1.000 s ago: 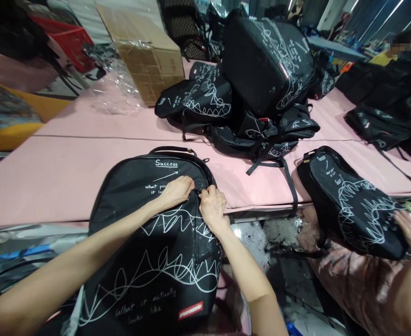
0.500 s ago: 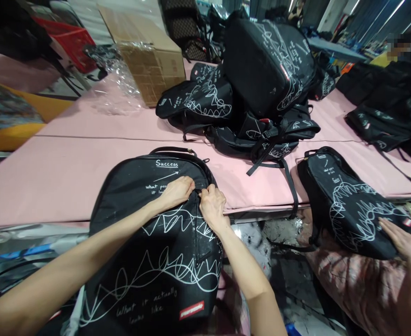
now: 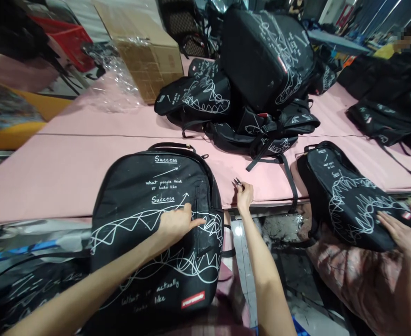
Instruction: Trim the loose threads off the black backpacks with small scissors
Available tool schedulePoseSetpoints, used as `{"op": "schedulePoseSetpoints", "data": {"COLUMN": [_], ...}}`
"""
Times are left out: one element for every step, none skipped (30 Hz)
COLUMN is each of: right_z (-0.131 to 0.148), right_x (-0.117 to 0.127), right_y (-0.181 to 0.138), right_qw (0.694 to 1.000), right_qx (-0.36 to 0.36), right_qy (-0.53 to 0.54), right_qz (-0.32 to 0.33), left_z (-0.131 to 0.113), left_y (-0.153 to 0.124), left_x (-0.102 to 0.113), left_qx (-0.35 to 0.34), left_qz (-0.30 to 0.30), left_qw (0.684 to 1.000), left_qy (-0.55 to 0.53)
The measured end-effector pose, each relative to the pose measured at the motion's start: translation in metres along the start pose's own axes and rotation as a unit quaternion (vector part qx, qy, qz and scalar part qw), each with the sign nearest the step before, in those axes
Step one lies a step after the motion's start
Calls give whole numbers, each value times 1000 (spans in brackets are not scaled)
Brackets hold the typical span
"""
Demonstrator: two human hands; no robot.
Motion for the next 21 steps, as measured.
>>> {"op": "schedulePoseSetpoints", "data": {"right_z": [-8, -12, -11, -7, 2, 14, 32, 52, 74, 97, 117, 131, 138, 139, 136, 132, 130, 131, 135, 143, 153], "right_x": [-5, -8, -11, -10, -7, -1, 6, 12, 16, 16, 12, 8, 4, 1, -1, -1, 1, 3, 7, 11, 14], "right_y": [0, 0, 0, 0, -2, -6, -13, -23, -38, -58, -82, -107, -128, -143, -151, -154, -154, -153, -149, -145, -140], "right_qw": [1000, 1000, 999, 998, 996, 994, 990, 983, 971, 951, 920, 887, 863, 853, 854, 863, 872, 877, 882, 885, 888], "right_qx": [3, 6, 14, 25, 43, 70, 108, 161, 224, 294, 366, 420, 448, 452, 438, 416, 395, 384, 378, 377, 375], "right_qy": [-9, -15, -24, -37, -54, -71, -80, -78, -64, -37, -12, 0, 0, -7, -19, -29, -35, -34, -29, -20, -5], "right_qz": [13, 26, 39, 48, 51, 47, 42, 43, 54, 86, 138, 192, 232, 262, 278, 285, 287, 286, 280, 273, 266], "left_z": [-3, -4, -4, -2, 0, 2, 4, 5, 7, 8, 10, 13, 16, 21, 28, 35, 43, 51, 56, 57, 55], "left_y": [-5, -7, -7, -7, -5, -4, -3, -3, -3, -6, -9, -15, -23, -32, -42, -52, -61, -70, -78, -85, -91], "left_x": [-5, -10, -15, -18, -20, -20, -19, -18, -16, -13, -10, -6, -2, 4, 9, 15, 20, 24, 28, 31, 34], "left_qx": [3, 5, 7, 7, 3, -4, -12, -18, -23, -26, -25, -24, -21, -16, -7, 6, 23, 40, 52, 56, 49], "left_qz": [8, 27, 52, 78, 100, 114, 122, 123, 119, 112, 102, 93, 81, 66, 49, 33, 18, 3, -12, -27, -45], "left_qw": [1000, 1000, 999, 997, 995, 993, 992, 992, 992, 993, 994, 994, 995, 997, 998, 999, 999, 999, 998, 997, 997], "left_qy": [8, 11, 11, 8, 1, -8, -17, -25, -31, -36, -40, -44, -47, -46, -41, -34, -30, -28, -30, -37, -46]}}
Point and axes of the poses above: each hand's wrist, its own y-axis towards the middle knuckle, its own x-axis out of the back of the hand, z = x × y, the point moved 9 cm from there along y, towards the middle knuckle, and after that the axes turned 15 degrees about x, right-handed, at the moved point
